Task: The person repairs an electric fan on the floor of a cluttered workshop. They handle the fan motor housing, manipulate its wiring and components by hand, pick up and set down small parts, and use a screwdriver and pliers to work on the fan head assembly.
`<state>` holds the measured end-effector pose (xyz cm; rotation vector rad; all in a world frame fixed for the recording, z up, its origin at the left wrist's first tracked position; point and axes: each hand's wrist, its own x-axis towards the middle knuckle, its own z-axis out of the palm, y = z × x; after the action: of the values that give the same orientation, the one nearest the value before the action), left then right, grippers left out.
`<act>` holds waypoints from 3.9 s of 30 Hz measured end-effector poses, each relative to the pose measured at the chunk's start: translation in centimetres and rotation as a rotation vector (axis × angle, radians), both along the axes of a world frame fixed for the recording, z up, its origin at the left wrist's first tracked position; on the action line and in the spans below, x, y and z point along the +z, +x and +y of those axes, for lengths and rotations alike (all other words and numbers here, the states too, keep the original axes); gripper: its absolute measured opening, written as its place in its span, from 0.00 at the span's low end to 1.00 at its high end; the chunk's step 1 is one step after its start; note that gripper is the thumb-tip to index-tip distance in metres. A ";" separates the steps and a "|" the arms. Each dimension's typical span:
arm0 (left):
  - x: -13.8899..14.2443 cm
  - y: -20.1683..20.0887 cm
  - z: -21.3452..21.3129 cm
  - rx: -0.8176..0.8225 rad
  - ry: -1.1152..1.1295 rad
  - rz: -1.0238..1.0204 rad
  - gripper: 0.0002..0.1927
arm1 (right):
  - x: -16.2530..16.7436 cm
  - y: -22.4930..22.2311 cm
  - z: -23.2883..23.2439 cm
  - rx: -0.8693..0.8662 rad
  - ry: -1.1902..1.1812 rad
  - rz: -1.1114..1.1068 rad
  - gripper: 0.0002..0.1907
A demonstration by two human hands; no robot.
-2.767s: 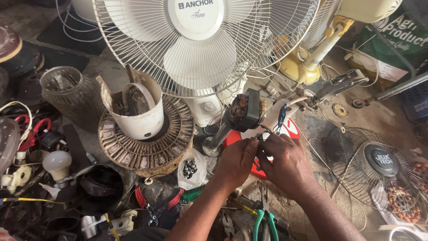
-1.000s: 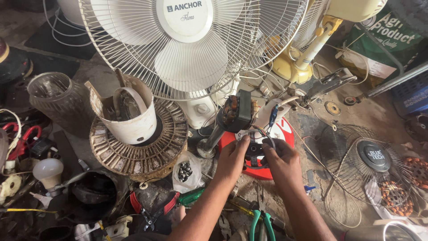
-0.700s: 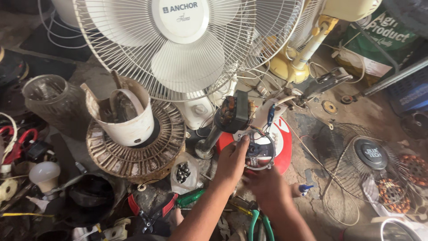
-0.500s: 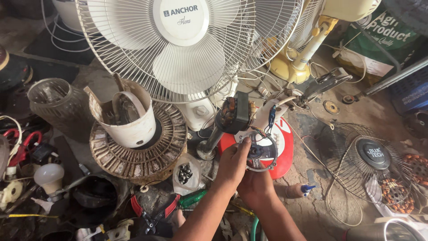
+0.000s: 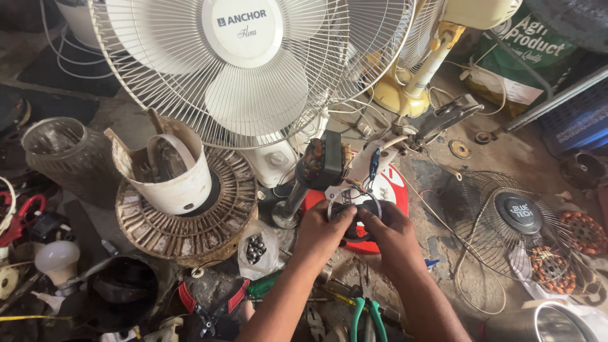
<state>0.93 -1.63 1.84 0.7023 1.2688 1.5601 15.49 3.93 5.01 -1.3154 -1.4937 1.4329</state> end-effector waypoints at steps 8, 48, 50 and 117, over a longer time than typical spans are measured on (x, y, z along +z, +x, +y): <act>-0.3 -0.8 -0.1 -0.026 0.034 -0.049 0.11 | 1.4 -1.5 -1.2 -0.068 0.150 -0.334 0.17; 1.5 0.6 -0.4 0.219 0.005 0.251 0.16 | 3.4 2.3 -4.0 -0.211 -0.034 0.061 0.12; 1.3 1.0 -0.3 0.185 0.000 0.177 0.15 | 4.3 1.8 -4.0 -0.251 -0.101 0.000 0.12; 2.8 1.6 0.1 0.144 -0.006 0.007 0.13 | 5.0 -1.3 -3.4 -0.130 0.785 -0.540 0.09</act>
<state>2.57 -1.57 4.63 0.6243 1.3540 1.6707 14.20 0.56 10.01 -1.2759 -1.9761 0.3038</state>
